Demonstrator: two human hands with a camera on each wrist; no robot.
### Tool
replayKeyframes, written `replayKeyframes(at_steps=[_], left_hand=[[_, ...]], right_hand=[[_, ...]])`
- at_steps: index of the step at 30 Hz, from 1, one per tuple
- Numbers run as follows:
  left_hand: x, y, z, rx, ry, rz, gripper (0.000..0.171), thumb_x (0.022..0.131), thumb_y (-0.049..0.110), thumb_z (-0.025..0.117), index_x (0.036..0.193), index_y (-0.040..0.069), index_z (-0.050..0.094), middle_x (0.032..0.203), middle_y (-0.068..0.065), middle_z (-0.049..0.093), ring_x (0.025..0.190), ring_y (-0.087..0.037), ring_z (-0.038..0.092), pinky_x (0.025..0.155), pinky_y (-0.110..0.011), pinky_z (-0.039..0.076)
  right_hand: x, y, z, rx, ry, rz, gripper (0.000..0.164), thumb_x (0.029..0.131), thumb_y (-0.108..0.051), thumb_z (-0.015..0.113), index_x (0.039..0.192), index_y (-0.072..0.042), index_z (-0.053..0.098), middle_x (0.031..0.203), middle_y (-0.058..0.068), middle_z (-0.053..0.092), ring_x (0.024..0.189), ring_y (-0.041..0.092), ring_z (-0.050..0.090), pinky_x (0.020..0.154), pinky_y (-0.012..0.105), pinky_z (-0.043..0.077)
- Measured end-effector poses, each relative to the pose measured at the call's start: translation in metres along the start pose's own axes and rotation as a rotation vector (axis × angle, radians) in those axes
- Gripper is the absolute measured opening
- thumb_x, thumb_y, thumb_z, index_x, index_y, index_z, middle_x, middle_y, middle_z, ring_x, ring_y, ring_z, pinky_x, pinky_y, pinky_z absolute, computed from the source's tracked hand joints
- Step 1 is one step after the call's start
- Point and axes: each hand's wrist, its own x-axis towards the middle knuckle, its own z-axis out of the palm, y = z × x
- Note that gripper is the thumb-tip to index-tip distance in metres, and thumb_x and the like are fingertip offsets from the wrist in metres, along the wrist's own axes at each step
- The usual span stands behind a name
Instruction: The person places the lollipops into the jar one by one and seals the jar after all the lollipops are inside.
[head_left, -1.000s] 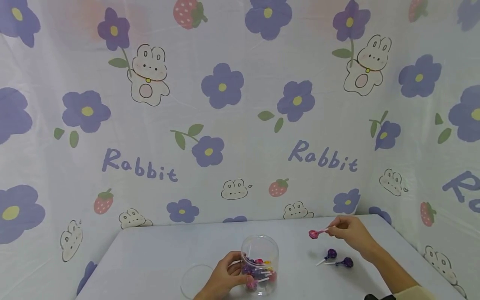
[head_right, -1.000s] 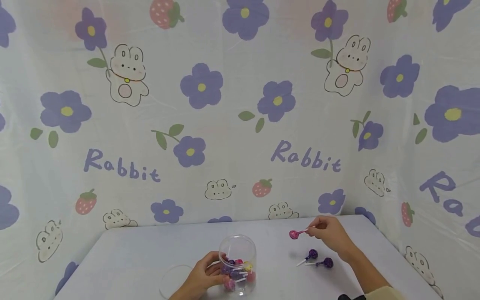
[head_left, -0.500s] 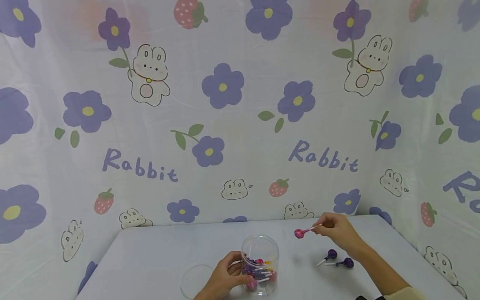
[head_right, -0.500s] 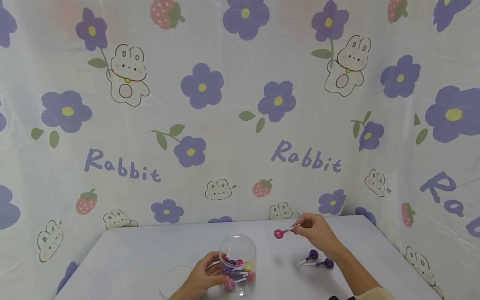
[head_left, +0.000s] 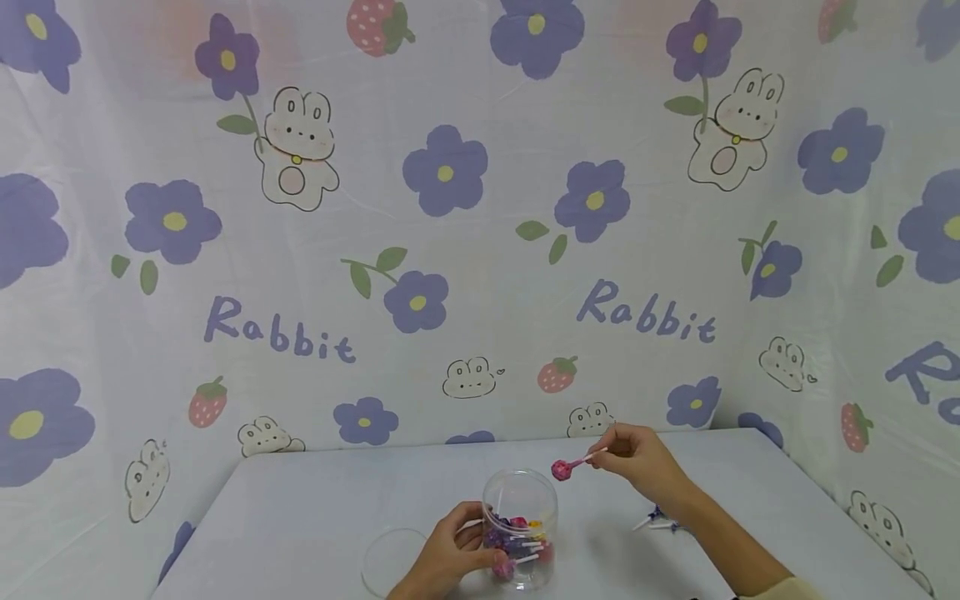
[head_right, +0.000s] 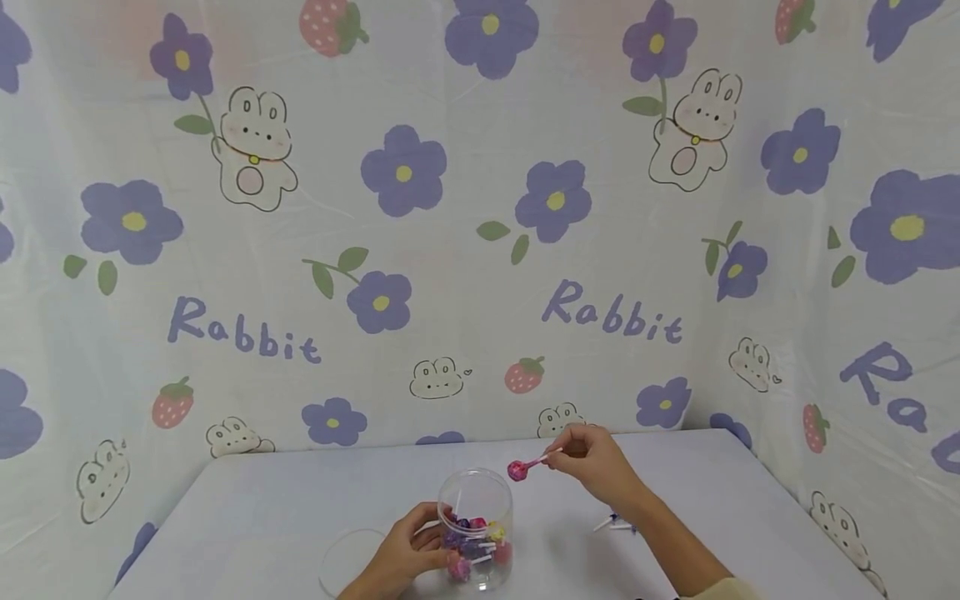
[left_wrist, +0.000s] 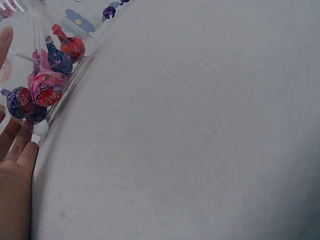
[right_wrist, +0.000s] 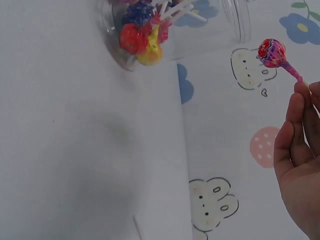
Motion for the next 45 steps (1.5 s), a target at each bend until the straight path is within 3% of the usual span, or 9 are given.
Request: replayKeyframes(at_steps=[11, 18, 25, 29, 35, 45], left_hand=[[0.002, 0.002, 0.002, 0.026, 0.023, -0.036, 0.066, 0.086, 0.025, 0.088, 0.139, 0.003, 0.054, 0.139, -0.013, 0.056, 0.136, -0.039, 0.052, 0.109, -0.044, 0.045], [0.001, 0.001, 0.002, 0.027, 0.020, -0.033, 0.067, 0.088, 0.024, 0.086, 0.140, 0.001, 0.052, 0.140, -0.014, 0.055, 0.136, -0.040, 0.050, 0.110, -0.045, 0.044], [0.000, 0.002, 0.002, 0.024, 0.022, -0.024, 0.065, 0.088, 0.025, 0.086, 0.140, 0.003, 0.054, 0.138, -0.013, 0.056, 0.136, -0.038, 0.052, 0.110, -0.044, 0.044], [0.001, 0.001, 0.002, 0.001, 0.005, 0.001, 0.064, 0.088, 0.021, 0.086, 0.140, 0.002, 0.053, 0.139, -0.014, 0.056, 0.136, -0.037, 0.052, 0.110, -0.042, 0.045], [-0.001, 0.003, 0.002, -0.019, -0.023, 0.025, 0.065, 0.087, 0.015, 0.087, 0.140, 0.002, 0.053, 0.140, -0.014, 0.054, 0.136, -0.036, 0.051, 0.111, -0.040, 0.044], [-0.003, 0.006, 0.007, -0.030, -0.014, 0.070, 0.069, 0.084, 0.010, 0.088, 0.142, 0.001, 0.050, 0.140, -0.015, 0.052, 0.131, -0.034, 0.055, 0.110, -0.037, 0.045]], right_hand=[[0.008, -0.013, 0.041, -0.022, -0.137, -0.095, 0.007, 0.096, -0.005, 0.071, 0.097, 0.001, 0.068, 0.099, 0.014, 0.072, 0.092, 0.033, 0.072, 0.087, 0.029, 0.059], [0.014, -0.013, 0.058, -0.057, -0.187, -0.107, 0.005, 0.096, -0.007, 0.071, 0.096, -0.002, 0.070, 0.099, 0.010, 0.073, 0.089, 0.025, 0.072, 0.083, 0.028, 0.059], [0.019, -0.012, 0.068, -0.106, -0.211, -0.144, 0.010, 0.098, -0.009, 0.071, 0.107, -0.006, 0.073, 0.105, 0.007, 0.074, 0.097, 0.023, 0.071, 0.086, 0.029, 0.059], [0.018, -0.012, 0.064, -0.122, -0.180, -0.155, 0.018, 0.098, -0.011, 0.072, 0.116, -0.006, 0.073, 0.109, 0.007, 0.073, 0.102, 0.025, 0.068, 0.087, 0.029, 0.058], [0.012, -0.007, 0.050, -0.139, -0.139, -0.148, 0.018, 0.098, -0.013, 0.072, 0.115, -0.007, 0.072, 0.109, 0.013, 0.072, 0.101, 0.026, 0.068, 0.086, 0.029, 0.059], [0.001, 0.002, 0.020, -0.208, -0.142, -0.139, 0.015, 0.098, -0.015, 0.073, 0.111, -0.007, 0.074, 0.106, 0.008, 0.072, 0.098, 0.020, 0.068, 0.085, 0.030, 0.059]])
